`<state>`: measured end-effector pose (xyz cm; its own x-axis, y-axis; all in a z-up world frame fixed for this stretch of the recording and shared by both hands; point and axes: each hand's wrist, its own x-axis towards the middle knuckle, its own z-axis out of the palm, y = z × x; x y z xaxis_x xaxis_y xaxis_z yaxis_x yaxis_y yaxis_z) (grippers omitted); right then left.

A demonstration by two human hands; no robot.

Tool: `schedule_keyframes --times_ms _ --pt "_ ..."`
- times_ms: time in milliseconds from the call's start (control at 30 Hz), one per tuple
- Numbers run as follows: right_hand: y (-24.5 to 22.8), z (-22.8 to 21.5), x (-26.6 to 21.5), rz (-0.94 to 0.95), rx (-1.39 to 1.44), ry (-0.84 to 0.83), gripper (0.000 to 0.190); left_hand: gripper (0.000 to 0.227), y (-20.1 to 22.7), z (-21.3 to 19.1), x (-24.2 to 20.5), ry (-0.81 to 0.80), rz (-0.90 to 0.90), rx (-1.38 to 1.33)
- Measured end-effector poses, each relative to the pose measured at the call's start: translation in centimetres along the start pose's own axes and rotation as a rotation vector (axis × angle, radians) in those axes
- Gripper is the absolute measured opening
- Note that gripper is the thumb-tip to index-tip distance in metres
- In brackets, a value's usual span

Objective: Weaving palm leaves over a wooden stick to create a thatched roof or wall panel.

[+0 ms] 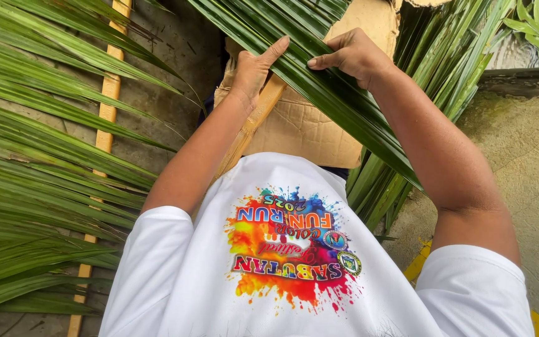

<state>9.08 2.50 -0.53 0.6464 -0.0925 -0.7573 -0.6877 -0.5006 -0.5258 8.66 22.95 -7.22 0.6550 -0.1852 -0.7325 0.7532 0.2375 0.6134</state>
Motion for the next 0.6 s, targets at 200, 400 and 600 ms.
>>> schedule_keyframes --times_ms 200,400,600 --pt "-0.3 0.2 0.0 -0.020 0.032 -0.023 0.016 0.087 -0.5 -1.1 1.1 -0.184 0.043 -0.261" --pt "-0.1 -0.1 0.7 -0.040 -0.050 0.029 0.029 0.094 0.9 0.0 0.5 -0.067 -0.094 -0.144" --pt "-1.0 0.1 -0.6 0.010 0.004 -0.017 0.017 0.096 -0.7 0.7 1.4 0.130 -0.138 0.035"
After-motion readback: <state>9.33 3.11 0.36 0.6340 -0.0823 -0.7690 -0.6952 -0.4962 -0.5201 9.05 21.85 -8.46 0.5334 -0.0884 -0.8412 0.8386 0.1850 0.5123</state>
